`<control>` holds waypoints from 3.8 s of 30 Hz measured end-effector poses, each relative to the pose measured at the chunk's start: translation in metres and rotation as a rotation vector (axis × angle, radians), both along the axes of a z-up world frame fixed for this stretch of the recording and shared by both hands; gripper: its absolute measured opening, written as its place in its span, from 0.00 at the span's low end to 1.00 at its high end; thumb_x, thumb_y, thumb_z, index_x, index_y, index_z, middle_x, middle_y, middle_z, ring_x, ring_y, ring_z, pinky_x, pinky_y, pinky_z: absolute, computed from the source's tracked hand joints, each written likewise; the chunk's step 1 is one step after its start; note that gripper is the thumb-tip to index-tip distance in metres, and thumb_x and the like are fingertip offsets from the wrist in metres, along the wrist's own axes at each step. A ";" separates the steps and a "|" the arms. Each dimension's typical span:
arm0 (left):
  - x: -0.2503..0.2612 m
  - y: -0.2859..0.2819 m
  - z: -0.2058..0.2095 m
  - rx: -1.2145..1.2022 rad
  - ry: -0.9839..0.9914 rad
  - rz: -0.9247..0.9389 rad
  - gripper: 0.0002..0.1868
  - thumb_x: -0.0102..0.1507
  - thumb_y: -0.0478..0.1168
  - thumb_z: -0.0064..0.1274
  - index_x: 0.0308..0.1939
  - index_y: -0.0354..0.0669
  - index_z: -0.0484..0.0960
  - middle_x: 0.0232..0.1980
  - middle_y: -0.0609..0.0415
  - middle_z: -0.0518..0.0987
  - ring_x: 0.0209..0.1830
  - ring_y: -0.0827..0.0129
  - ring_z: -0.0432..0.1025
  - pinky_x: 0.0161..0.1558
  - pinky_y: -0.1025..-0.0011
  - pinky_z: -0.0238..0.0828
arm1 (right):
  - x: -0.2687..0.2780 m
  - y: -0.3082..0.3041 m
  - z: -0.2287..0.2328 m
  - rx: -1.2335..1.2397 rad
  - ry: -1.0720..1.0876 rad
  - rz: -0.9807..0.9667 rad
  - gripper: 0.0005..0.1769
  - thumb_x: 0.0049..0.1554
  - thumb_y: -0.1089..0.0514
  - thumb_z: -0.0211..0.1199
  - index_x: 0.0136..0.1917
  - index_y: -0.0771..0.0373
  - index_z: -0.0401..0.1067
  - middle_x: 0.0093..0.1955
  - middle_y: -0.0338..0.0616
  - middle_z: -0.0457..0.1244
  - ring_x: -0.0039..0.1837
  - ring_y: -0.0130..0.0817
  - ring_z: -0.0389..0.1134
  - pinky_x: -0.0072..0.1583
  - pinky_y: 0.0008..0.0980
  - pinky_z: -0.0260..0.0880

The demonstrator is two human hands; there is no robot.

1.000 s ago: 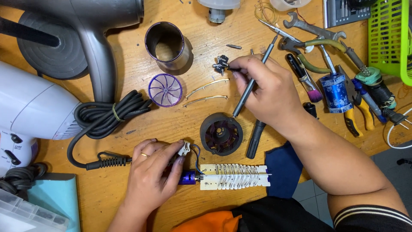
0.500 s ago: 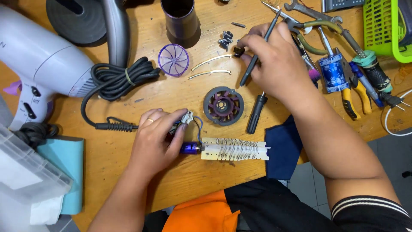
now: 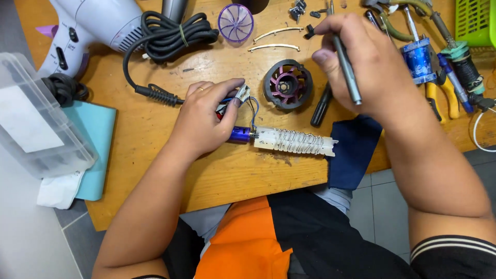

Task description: Disassembling a hair dryer to inspect the motor and heating element for repair

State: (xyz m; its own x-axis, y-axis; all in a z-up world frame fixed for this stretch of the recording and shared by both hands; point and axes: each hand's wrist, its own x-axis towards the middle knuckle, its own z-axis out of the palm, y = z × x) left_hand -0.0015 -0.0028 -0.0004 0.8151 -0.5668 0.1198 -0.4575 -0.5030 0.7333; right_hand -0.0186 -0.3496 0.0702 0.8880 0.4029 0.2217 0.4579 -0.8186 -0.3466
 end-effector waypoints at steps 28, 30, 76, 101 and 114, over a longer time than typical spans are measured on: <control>0.005 0.005 -0.002 -0.002 -0.097 -0.069 0.19 0.74 0.37 0.65 0.68 0.38 0.87 0.55 0.49 0.90 0.54 0.52 0.80 0.67 0.53 0.69 | -0.010 -0.030 -0.023 -0.099 -0.015 -0.070 0.08 0.82 0.68 0.76 0.71 0.74 0.83 0.64 0.59 0.74 0.62 0.60 0.69 0.61 0.54 0.70; 0.005 0.005 -0.002 -0.006 -0.105 -0.085 0.20 0.73 0.37 0.66 0.69 0.38 0.87 0.53 0.49 0.89 0.52 0.52 0.80 0.66 0.53 0.69 | -0.009 -0.029 -0.026 -0.139 0.004 -0.117 0.11 0.79 0.63 0.81 0.70 0.71 0.85 0.63 0.57 0.75 0.61 0.59 0.70 0.59 0.56 0.71; 0.000 0.002 -0.005 0.099 -0.019 0.057 0.18 0.73 0.39 0.64 0.67 0.38 0.91 0.56 0.45 0.90 0.57 0.54 0.82 0.66 0.57 0.76 | -0.104 -0.118 -0.040 -0.090 0.224 -0.738 0.31 0.75 0.47 0.65 0.83 0.66 0.71 0.72 0.61 0.65 0.70 0.62 0.62 0.65 0.63 0.69; 0.005 0.010 0.002 -0.608 -0.056 0.562 0.23 0.79 0.30 0.44 0.79 0.36 0.69 0.55 0.35 0.80 0.51 0.57 0.77 0.60 0.64 0.82 | -0.047 -0.033 -0.049 -0.226 0.231 -0.150 0.13 0.73 0.59 0.65 0.68 0.67 0.76 0.65 0.55 0.67 0.65 0.57 0.69 0.53 0.54 0.79; -0.003 0.007 0.003 -0.345 -0.264 0.216 0.06 0.78 0.23 0.49 0.51 0.22 0.82 0.45 0.32 0.79 0.47 0.47 0.76 0.56 0.55 0.76 | -0.100 -0.098 -0.027 -0.305 -0.008 -0.570 0.21 0.75 0.55 0.75 0.77 0.64 0.82 0.76 0.59 0.65 0.73 0.66 0.61 0.65 0.65 0.67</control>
